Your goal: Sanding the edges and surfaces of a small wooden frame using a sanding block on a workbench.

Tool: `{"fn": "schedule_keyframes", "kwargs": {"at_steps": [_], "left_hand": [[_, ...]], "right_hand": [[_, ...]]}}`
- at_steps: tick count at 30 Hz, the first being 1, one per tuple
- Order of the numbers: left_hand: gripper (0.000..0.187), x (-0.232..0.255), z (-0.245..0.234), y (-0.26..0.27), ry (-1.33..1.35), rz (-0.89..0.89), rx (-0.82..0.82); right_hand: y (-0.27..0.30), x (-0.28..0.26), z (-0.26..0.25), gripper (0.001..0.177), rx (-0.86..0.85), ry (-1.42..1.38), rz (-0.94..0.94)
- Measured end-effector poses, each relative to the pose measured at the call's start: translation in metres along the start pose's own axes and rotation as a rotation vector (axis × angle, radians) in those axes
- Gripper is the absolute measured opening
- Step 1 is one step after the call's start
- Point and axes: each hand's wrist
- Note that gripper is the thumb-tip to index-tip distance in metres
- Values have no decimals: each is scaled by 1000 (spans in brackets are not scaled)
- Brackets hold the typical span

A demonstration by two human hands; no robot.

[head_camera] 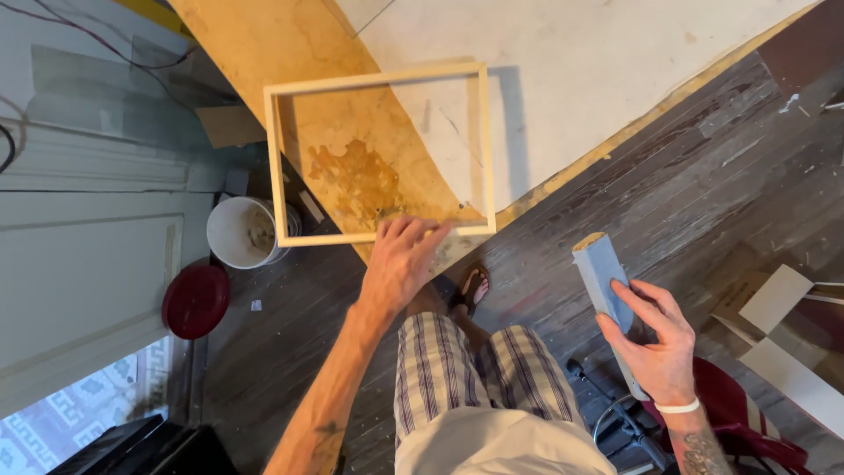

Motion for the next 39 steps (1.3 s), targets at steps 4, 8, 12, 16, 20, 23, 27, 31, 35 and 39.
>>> {"fn": "schedule_keyframes", "kwargs": {"at_steps": [4,8,12,16,20,23,27,31,35,39], "left_hand": [[32,-11,15,0,-1,-10,-4],[40,-8,25,-6,-61,7,35],[57,-1,56,-7,-167,123,-32],[59,10,52,-16,-422,159,-38],[32,5,66,-11,-295,222,127],[27,5,66,-9,-247,222,137],[19,3,70,-6,-164,177,185],[16,4,68,10,-123,118,238],[21,19,55,12,-182,49,303],[39,21,54,17,-101,44,298]], "right_hand": [[1,-2,5,48,-23,-18,3],[-2,-1,8,48,-14,-21,9],[-7,-1,12,49,-23,-36,-15],[-16,-7,19,48,-30,-42,-28],[-26,-10,30,48,44,-87,-64],[-36,-17,37,48,39,-91,-92],[-52,-28,45,48,43,-15,-144],[-78,-52,66,46,32,39,-201],[-102,-72,97,41,0,77,-326],[-113,-69,117,41,-5,117,-418]]}}
Point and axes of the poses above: each hand's wrist, its own y-axis away from the middle knuckle, its own z-axis out of the palm, x = y × z, and after that the axes turned 1 degree about -y, right-handed
